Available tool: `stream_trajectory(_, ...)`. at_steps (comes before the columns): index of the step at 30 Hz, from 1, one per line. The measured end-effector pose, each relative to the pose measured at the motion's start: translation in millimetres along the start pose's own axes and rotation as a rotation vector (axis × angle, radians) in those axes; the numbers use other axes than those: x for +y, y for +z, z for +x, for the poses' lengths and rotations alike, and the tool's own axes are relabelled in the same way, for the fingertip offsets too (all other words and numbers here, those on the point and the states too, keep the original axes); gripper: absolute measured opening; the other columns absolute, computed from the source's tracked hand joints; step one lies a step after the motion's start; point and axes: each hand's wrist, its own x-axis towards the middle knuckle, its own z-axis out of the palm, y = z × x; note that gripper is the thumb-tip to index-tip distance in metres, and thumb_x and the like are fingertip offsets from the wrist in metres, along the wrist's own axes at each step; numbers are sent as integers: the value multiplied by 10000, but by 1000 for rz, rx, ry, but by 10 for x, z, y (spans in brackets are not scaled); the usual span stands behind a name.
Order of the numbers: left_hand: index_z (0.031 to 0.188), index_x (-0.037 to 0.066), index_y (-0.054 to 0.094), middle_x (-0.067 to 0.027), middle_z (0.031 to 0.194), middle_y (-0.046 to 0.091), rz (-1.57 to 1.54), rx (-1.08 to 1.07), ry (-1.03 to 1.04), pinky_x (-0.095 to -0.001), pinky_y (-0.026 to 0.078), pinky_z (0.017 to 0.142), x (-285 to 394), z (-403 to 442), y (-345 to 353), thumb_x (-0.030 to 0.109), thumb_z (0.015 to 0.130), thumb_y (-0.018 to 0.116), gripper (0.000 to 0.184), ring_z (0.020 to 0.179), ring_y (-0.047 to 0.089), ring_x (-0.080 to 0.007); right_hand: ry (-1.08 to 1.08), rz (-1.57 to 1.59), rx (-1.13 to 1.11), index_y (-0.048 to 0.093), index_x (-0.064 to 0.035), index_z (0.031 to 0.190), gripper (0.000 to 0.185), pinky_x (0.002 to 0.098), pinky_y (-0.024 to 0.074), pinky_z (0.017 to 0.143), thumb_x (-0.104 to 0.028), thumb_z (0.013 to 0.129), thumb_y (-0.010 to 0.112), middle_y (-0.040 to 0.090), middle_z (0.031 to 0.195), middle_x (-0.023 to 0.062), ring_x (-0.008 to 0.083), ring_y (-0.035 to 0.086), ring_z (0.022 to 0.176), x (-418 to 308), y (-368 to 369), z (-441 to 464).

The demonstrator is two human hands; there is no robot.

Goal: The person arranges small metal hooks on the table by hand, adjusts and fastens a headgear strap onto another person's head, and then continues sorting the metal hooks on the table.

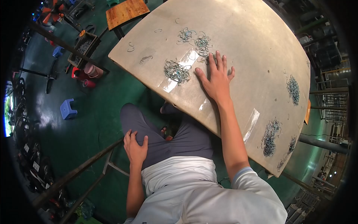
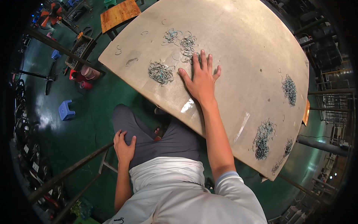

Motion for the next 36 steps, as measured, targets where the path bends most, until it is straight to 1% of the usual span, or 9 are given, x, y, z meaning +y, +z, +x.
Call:
stream_trajectory(2, 1315, -4, 599, -220, 1533, 430, 3, 30, 10, -475, 333, 1164, 17, -10, -2, 307, 858, 754, 574, 1409, 398, -400, -76, 0, -17, 433, -12, 1502, 860, 652, 86, 1171, -640, 927, 557, 327, 1617, 188, 375, 241, 1519, -49, -50, 50)
stream_trajectory(8, 1403, 7, 545, -234, 1567, 379, 151, -15, 47, -513, 329, 1154, -35, 73, 101, 419, 887, 688, 675, 1442, 346, -434, 24, -2, 113, 497, -113, 1481, 744, 624, 90, 1176, -587, 916, 603, 378, 1591, 160, 372, 299, 1486, 53, 189, 239)
stream_trajectory(14, 1469, 26, 498, -248, 1598, 325, 610, -55, 19, -577, 243, 1185, 95, 179, 376, 473, 968, 548, 674, 1459, 319, -454, -182, 143, 211, 728, -101, 1109, 422, 535, 176, 1132, -419, 831, 752, 564, 1379, 98, 304, 432, 1368, 13, -4, 166)
stream_trajectory(17, 1450, 27, 518, -247, 1567, 384, 655, -214, 161, -612, 215, 1177, 365, 189, 473, 447, 994, 512, 620, 1459, 333, -437, -152, 148, 230, 750, -105, 1003, 367, 509, 185, 1123, -415, 807, 774, 590, 1324, 81, 283, 443, 1346, 22, 3, 164)
stream_trajectory(19, 1410, 29, 547, -223, 1489, 499, 546, -430, 332, -547, 333, 1136, 455, 293, 708, 431, 998, 515, 577, 1383, 468, -382, -121, 135, 257, 750, -105, 1009, 380, 508, 186, 1125, -422, 801, 778, 589, 1322, 80, 276, 446, 1338, 27, 26, 165)
stream_trajectory(22, 1395, 6, 539, -228, 1384, 589, 83, -788, 350, -494, 427, 1092, 581, 401, 805, 393, 998, 527, 555, 1304, 549, -367, -79, 147, 284, 753, -107, 1014, 393, 512, 185, 1124, -427, 790, 789, 592, 1309, 83, 274, 451, 1325, 38, 47, 176)
stream_trajectory(25, 1377, 2, 555, -234, 1324, 625, 153, -798, 221, -441, 496, 1021, 612, 494, 773, 402, 992, 543, 555, 1220, 608, -365, -102, 180, 270, 753, -112, 1020, 407, 519, 183, 1124, -433, 774, 803, 592, 1299, 89, 279, 455, 1316, 32, 1, 164)
stream_trajectory(29, 1353, -4, 576, -233, 1316, 631, 73, -736, 230, -447, 482, 1037, 522, 498, 867, 421, 984, 555, 563, 1227, 603, -375, -220, 204, 218, 749, -120, 1002, 409, 511, 198, 1106, -435, 752, 824, 591, 1285, 85, 283, 463, 1298, 59, -31, 165)
stream_trajectory(36, 1353, -4, 577, -227, 1321, 631, 89, -738, 222, -444, 476, 1044, 547, 480, 839, 416, 979, 564, 562, 1232, 601, -370, -38, 267, 307, 740, -126, 952, 400, 493, 220, 1065, -427, 711, 849, 604, 1207, 75, 279, 483, 1243, 118, 36, 192)
